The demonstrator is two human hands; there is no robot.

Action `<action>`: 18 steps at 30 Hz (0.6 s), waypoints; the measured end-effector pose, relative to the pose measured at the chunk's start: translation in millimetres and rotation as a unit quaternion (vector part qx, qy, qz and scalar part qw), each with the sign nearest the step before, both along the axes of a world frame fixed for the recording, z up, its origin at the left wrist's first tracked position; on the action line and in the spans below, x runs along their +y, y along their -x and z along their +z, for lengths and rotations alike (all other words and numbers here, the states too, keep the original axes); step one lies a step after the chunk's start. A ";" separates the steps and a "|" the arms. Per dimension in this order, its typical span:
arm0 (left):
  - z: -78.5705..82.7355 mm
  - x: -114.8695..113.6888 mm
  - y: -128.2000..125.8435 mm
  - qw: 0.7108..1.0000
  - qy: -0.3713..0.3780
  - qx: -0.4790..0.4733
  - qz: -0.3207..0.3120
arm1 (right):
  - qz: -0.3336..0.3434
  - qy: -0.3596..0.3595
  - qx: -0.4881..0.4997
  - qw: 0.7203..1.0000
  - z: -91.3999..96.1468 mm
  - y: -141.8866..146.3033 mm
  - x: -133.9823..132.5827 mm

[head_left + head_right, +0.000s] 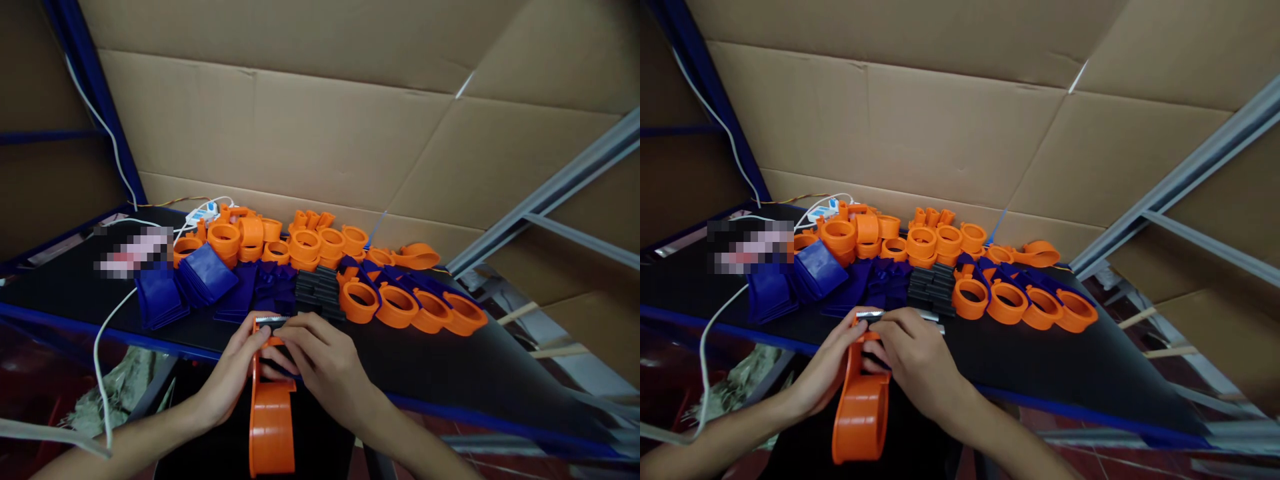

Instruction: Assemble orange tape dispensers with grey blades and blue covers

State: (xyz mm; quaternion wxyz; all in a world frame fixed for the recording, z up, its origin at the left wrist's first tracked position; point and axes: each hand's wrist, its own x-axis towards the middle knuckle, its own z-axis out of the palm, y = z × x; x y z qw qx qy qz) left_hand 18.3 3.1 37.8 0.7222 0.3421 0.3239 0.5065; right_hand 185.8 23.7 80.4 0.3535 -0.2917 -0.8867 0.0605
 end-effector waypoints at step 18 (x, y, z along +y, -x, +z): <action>-6.6 2.0 7.4 0.992 0.065 -0.088 -0.057 | -0.043 0.034 -0.307 0.950 -5.1 6.4 61.1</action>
